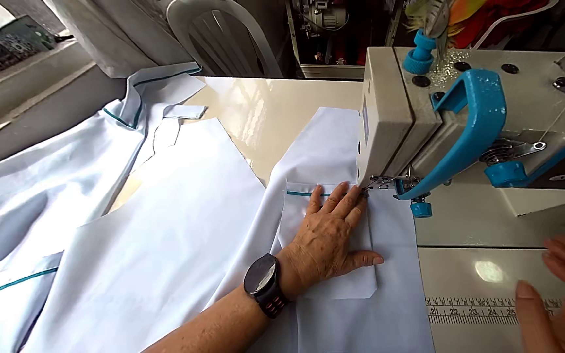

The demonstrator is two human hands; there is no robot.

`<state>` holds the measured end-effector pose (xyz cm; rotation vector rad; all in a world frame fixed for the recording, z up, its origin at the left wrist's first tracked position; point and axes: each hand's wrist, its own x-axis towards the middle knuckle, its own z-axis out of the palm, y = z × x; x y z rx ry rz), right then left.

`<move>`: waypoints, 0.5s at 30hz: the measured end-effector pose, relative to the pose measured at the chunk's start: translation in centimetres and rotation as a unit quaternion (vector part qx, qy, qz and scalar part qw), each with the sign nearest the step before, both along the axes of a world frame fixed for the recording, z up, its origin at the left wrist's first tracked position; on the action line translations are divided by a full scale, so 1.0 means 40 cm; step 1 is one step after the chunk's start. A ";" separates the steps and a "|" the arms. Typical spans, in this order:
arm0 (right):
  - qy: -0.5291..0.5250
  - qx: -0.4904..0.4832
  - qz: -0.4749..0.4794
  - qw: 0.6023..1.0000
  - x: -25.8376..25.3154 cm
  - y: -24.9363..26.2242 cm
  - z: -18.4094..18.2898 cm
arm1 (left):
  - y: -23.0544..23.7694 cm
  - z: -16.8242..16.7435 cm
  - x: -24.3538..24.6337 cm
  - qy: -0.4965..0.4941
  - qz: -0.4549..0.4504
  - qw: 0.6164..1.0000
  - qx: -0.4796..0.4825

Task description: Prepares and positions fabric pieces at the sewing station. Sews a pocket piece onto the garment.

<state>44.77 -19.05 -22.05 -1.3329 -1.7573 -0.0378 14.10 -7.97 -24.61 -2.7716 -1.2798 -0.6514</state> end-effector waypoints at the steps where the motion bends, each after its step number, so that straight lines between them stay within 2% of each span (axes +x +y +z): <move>1: 0.055 -0.042 0.058 0.996 -0.082 -0.014 0.001 | -0.005 0.005 -0.002 0.002 -0.008 1.000 -0.013; 3: 0.130 -0.120 0.157 0.972 -0.223 -0.036 -0.016 | -0.034 0.039 -0.024 -0.005 -0.035 0.998 -0.053; 4: 0.128 -0.147 0.178 0.965 -0.265 -0.041 -0.031 | -0.059 0.061 -0.051 -0.022 -0.035 0.997 -0.059; 5: 0.085 -0.165 0.175 0.967 -0.286 -0.043 -0.043 | -0.093 0.082 -0.094 -0.044 -0.005 0.997 -0.059; 7: -0.089 -0.173 0.119 0.974 -0.283 -0.048 -0.054 | -0.166 0.099 -0.209 -0.073 0.134 0.986 -0.068; 9: -0.211 -0.184 0.091 0.956 -0.263 -0.043 -0.053 | -0.198 0.069 -0.311 -0.037 0.278 0.954 -0.102; 10: -0.243 -0.186 0.087 0.948 -0.258 -0.040 -0.052 | -0.195 0.041 -0.346 -0.007 0.310 0.946 -0.095; 12: -0.275 -0.177 0.075 0.942 -0.258 -0.034 -0.055 | -0.156 0.001 -0.400 0.033 0.301 0.952 -0.046; 15: -0.289 -0.173 0.060 0.940 -0.284 -0.054 -0.056 | -0.054 0.001 -0.482 0.048 0.208 0.976 -0.039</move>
